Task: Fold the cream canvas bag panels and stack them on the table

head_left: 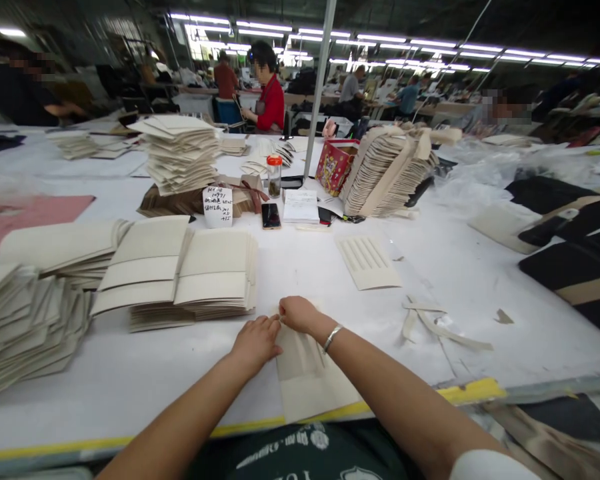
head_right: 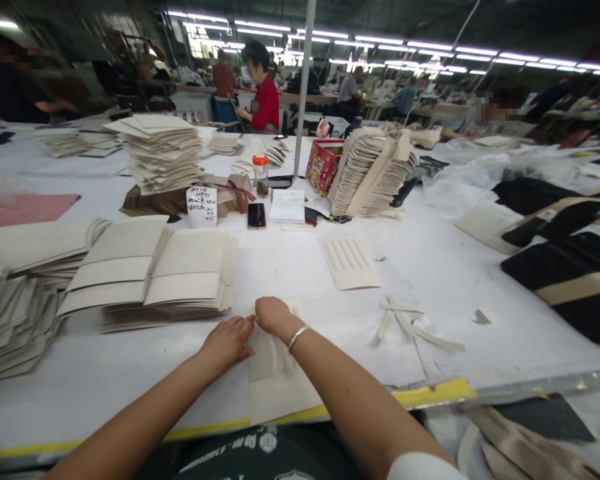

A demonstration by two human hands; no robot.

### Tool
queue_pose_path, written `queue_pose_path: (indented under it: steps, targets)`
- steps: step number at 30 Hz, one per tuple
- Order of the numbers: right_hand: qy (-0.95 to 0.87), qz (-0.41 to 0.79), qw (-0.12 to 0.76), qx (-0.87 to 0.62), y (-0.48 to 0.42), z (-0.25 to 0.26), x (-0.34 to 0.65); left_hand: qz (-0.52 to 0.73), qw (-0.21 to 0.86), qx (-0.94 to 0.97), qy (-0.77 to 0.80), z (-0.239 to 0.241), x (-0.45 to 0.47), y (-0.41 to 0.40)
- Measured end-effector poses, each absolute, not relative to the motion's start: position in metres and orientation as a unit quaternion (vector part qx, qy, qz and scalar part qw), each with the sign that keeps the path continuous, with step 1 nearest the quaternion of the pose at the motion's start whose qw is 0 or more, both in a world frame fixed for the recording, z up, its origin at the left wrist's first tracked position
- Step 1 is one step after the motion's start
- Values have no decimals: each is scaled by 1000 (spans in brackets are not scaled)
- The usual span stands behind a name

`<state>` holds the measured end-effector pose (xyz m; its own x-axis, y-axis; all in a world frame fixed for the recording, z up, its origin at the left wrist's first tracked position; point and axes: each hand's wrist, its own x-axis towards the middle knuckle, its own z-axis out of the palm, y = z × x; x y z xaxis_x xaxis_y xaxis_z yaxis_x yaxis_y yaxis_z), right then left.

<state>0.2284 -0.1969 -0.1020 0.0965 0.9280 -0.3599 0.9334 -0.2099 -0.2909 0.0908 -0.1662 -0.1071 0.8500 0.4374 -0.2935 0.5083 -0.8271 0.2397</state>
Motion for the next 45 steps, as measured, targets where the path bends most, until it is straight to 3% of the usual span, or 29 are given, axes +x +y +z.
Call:
queue_pose_path:
  steps: [5,10,13,15,18,23,27,32,45]
  targets:
    - [664,-258,4,702,-213,-96,225,-109,161,942,272,-104,89,-171]
    - [637,-221,-111,730,-230,-94,223,-117,179,946,245,-104,80,-172]
    - [626,-337,-137,689,-277,-97,203,-123,181,942,256,-105,79,-173]
    - [617,-498,-126,596,-321,-95,188,-129,189,939,256,-106,80,-173]
    - [559,-567,-164,582,-361,-84,177,-140,189,939,250,-104,80,-174]
    - [523,-443,-267,678,-312,-74,207,-129,195,941,247,-101,79,-168]
    - [525,-283,-159,787,-238,-93,231,-66,214,937,267,-103,86,-157]
    - [537,-265,-40,800,-199,-113,231,-47,199,926,317,-107,103,-146]
    - [509,-302,-59,804,-195,-118,235,-142,210,906,339,-97,135,-135]
